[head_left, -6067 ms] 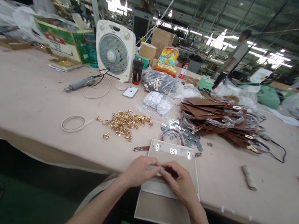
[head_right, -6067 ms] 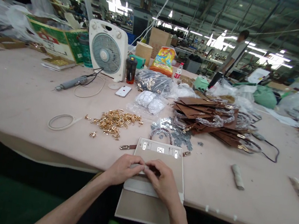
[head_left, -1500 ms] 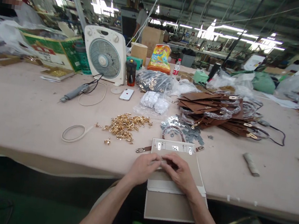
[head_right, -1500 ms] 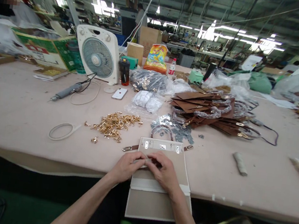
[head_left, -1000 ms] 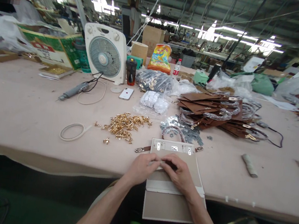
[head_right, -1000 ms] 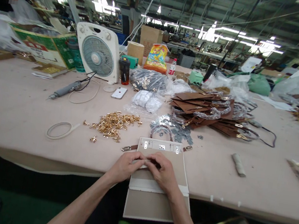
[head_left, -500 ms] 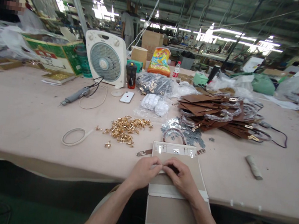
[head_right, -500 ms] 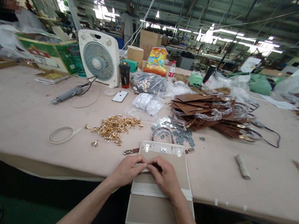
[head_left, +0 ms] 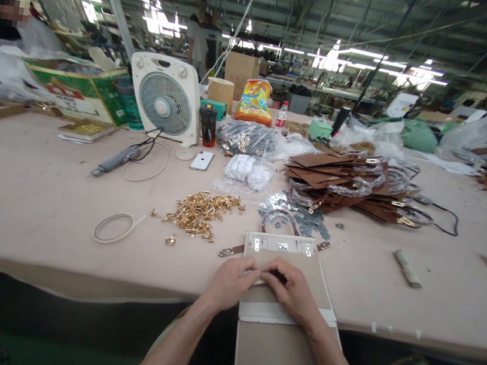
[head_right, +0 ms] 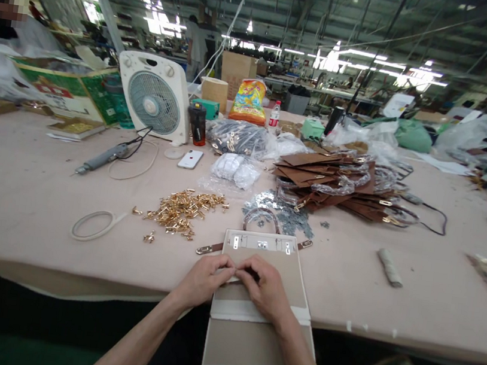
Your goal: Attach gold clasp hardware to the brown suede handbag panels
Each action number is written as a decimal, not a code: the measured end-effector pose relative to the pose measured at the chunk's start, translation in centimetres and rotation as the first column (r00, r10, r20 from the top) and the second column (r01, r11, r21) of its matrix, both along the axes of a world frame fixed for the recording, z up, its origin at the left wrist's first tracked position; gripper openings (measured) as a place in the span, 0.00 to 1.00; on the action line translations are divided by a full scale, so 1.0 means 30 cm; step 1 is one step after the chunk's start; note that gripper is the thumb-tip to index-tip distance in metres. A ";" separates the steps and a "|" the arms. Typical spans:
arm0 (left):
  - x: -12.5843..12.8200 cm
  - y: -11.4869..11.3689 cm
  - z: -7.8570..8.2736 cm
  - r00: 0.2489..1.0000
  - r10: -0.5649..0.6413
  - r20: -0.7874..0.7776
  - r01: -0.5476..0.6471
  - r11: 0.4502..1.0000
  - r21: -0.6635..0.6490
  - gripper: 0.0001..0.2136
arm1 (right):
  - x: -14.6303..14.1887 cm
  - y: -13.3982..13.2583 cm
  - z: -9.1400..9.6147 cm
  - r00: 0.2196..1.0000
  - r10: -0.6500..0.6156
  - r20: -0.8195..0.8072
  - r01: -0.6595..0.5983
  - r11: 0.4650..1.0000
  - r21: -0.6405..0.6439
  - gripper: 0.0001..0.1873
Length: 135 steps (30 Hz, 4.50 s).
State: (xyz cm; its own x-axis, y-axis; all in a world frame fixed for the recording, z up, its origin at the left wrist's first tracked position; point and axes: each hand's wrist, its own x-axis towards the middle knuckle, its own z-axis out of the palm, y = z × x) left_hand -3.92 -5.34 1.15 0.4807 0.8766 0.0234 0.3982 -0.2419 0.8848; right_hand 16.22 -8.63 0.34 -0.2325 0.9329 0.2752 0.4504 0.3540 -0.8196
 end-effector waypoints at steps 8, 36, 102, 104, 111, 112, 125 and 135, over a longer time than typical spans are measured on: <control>0.010 0.005 -0.003 0.999 0.040 0.015 -0.039 0.997 -0.066 0.11 | -0.008 -0.003 -0.008 1.000 0.005 -0.005 -0.005 0.999 0.034 0.08; 0.023 -0.007 -0.011 0.996 0.085 0.007 -0.085 0.996 0.009 0.12 | 0.434 0.181 0.035 0.986 -0.156 0.052 0.162 0.975 -0.154 0.22; -0.190 -0.068 0.064 0.997 -0.022 0.068 0.026 0.998 -0.062 0.13 | -0.181 0.019 -0.006 0.983 0.095 -0.158 -0.081 0.992 0.092 0.07; -0.195 -0.057 0.058 0.996 -0.036 0.083 0.042 0.996 -0.076 0.13 | -0.180 0.021 -0.003 0.983 0.096 -0.158 -0.082 0.992 0.091 0.07; -0.200 -0.037 0.021 0.994 0.002 0.110 0.013 0.990 -0.137 0.14 | -0.191 0.024 -0.013 0.991 0.051 -0.122 -0.033 0.988 0.149 0.11; -0.201 -0.038 0.018 0.994 0.005 0.111 0.011 0.990 -0.140 0.14 | -0.192 0.022 -0.015 0.992 0.044 -0.115 -0.026 0.987 0.156 0.15; -0.219 -0.024 0.018 0.998 -0.055 -0.010 0.054 0.992 -0.112 0.13 | -0.204 0.028 -0.010 0.991 0.115 -0.075 -0.107 0.989 0.103 0.07; -0.219 -0.016 0.015 0.998 -0.064 0.000 0.063 0.989 -0.133 0.14 | -0.205 0.025 -0.005 0.993 0.097 -0.067 -0.093 0.994 0.059 0.07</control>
State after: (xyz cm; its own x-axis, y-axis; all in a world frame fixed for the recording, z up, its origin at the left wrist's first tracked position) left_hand -10.50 -5.82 1.60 0.5355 0.8394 -0.0934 0.3893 -0.1472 0.9093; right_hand 10.08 -7.88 0.18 -0.2977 0.8901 0.3452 0.3548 0.4388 -0.8255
